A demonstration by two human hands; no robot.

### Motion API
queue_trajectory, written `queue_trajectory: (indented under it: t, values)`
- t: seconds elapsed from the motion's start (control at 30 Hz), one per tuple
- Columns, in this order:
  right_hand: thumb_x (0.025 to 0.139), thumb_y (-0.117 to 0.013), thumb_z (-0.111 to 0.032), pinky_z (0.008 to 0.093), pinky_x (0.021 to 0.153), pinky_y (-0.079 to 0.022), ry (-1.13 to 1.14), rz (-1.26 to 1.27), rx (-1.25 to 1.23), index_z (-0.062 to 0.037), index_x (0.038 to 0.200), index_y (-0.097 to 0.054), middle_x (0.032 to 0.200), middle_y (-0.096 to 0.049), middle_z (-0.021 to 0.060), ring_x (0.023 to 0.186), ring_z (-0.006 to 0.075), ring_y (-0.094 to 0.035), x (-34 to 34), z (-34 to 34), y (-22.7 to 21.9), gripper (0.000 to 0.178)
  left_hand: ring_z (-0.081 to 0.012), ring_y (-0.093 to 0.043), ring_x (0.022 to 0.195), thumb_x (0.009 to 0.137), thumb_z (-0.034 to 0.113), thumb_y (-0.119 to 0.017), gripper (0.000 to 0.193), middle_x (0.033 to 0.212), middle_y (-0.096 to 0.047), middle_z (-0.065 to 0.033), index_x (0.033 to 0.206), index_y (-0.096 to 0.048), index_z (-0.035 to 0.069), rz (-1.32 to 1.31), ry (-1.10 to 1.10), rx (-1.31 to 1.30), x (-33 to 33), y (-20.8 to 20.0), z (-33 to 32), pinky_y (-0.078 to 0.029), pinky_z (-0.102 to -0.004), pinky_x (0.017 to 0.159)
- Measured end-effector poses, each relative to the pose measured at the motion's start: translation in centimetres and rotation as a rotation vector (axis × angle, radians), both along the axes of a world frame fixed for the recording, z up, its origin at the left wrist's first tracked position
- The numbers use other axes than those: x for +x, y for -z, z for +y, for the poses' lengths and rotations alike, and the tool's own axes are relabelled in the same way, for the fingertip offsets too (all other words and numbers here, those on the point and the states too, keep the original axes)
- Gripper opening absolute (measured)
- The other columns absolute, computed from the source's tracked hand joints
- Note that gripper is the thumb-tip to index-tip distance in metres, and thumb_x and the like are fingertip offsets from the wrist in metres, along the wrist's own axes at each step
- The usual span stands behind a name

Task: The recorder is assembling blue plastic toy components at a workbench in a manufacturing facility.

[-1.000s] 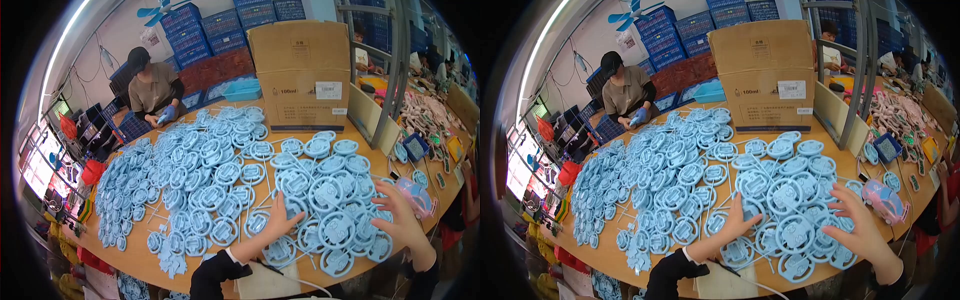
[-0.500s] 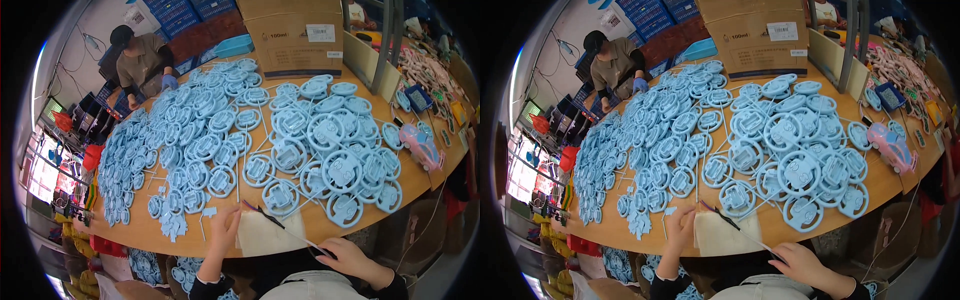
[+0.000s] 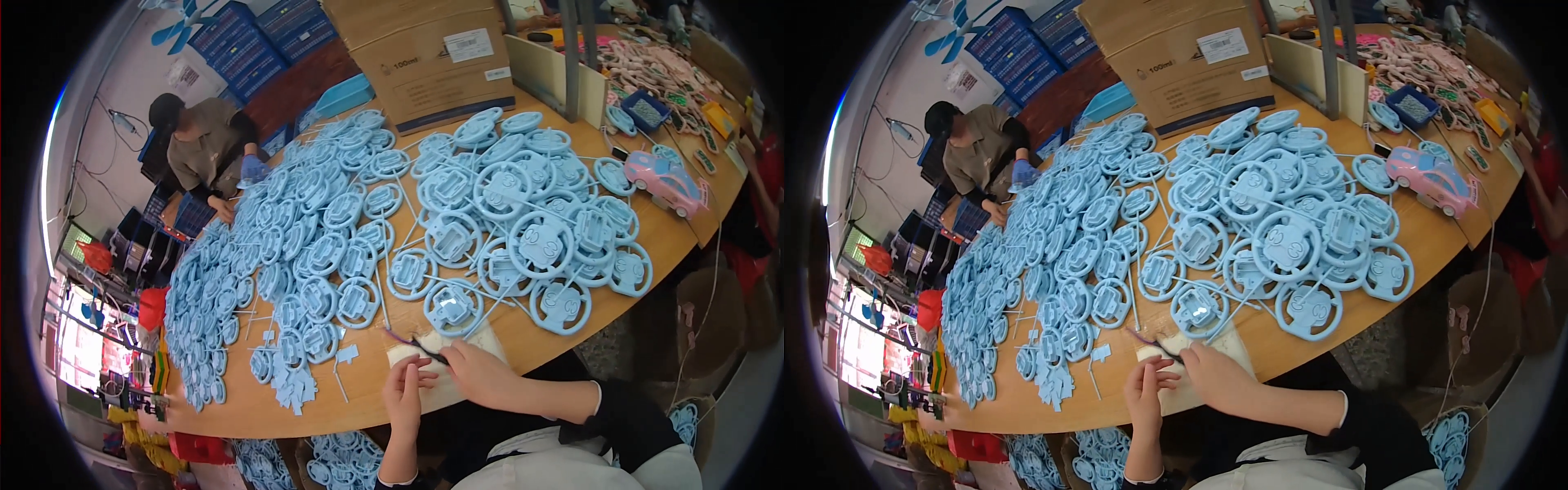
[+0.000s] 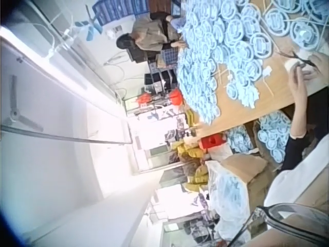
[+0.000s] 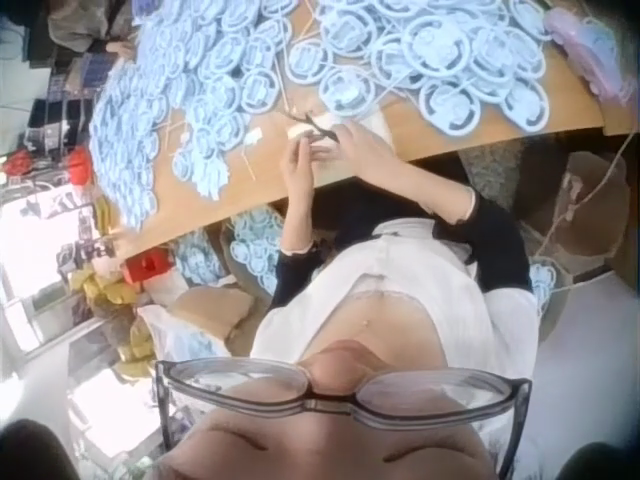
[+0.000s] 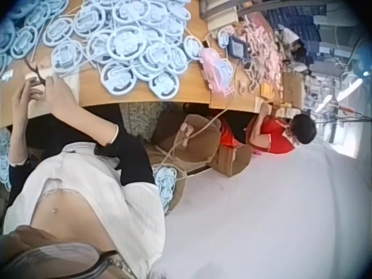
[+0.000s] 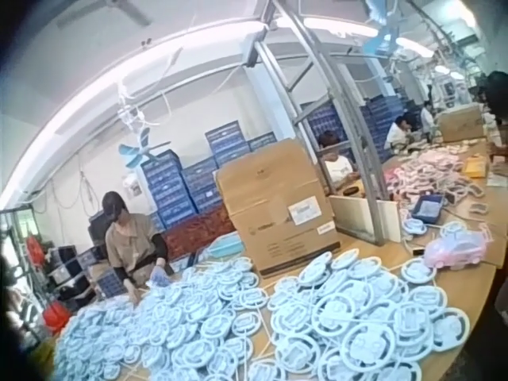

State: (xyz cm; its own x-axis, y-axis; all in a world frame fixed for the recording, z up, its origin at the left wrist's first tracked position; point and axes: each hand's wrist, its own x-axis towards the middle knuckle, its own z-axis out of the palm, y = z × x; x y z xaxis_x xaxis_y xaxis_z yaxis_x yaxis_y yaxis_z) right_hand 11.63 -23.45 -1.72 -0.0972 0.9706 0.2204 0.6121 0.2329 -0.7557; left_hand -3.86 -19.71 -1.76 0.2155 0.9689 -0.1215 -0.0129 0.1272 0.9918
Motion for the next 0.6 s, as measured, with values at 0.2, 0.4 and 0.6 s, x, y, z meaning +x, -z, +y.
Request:
queue_trajectory:
  t: [0.2, 0.4, 0.6]
  values:
    - [0.076, -0.061, -0.016, 0.0311, 0.075, -0.04, 0.174, 0.582, -0.13, -0.0036, 0.107, -0.044, 0.092, -0.047, 0.0098, 0.087, 0.0207, -0.049, 3.7, -5.2, -2.0, 0.038, -0.0125, -0.055, 0.08, 0.089, 0.009, -0.04, 0.019, 0.09, -0.061, -0.0094, 0.095, -0.055, -0.003, 0.042, 0.363, 0.1, 5.8, -3.6, -2.0, -0.042, -0.0252, 0.073]
    - [0.08, -0.058, -0.012, 0.0246, 0.077, -0.039, 0.207, 0.945, -0.137, -0.0002, 0.1, -0.053, 0.104, -0.046, 0.0078, 0.089, 0.0134, -0.048, 7.2, -5.1, -1.2, 0.023, -0.0296, -0.057, 0.079, 0.084, 0.014, -0.05, 0.018, 0.087, -0.057, -0.0168, 0.093, -0.056, 0.0, 0.353, 0.642, 0.414, 10.6, -1.9, -2.5, -0.045, -0.0335, 0.067]
    - [0.086, -0.051, -0.018, 0.0207, 0.075, -0.039, 0.321, 1.192, -0.24, -0.0001, 0.091, -0.056, 0.083, -0.055, 0.0018, 0.08, 0.0083, -0.05, 9.1, -4.7, -2.7, 0.019, -0.0329, -0.053, 0.082, 0.077, 0.025, -0.062, 0.031, 0.09, -0.055, -0.016, 0.09, -0.055, -0.002, 0.418, 0.534, 0.529, 8.8, -2.3, 0.0, -0.043, -0.0371, 0.069]
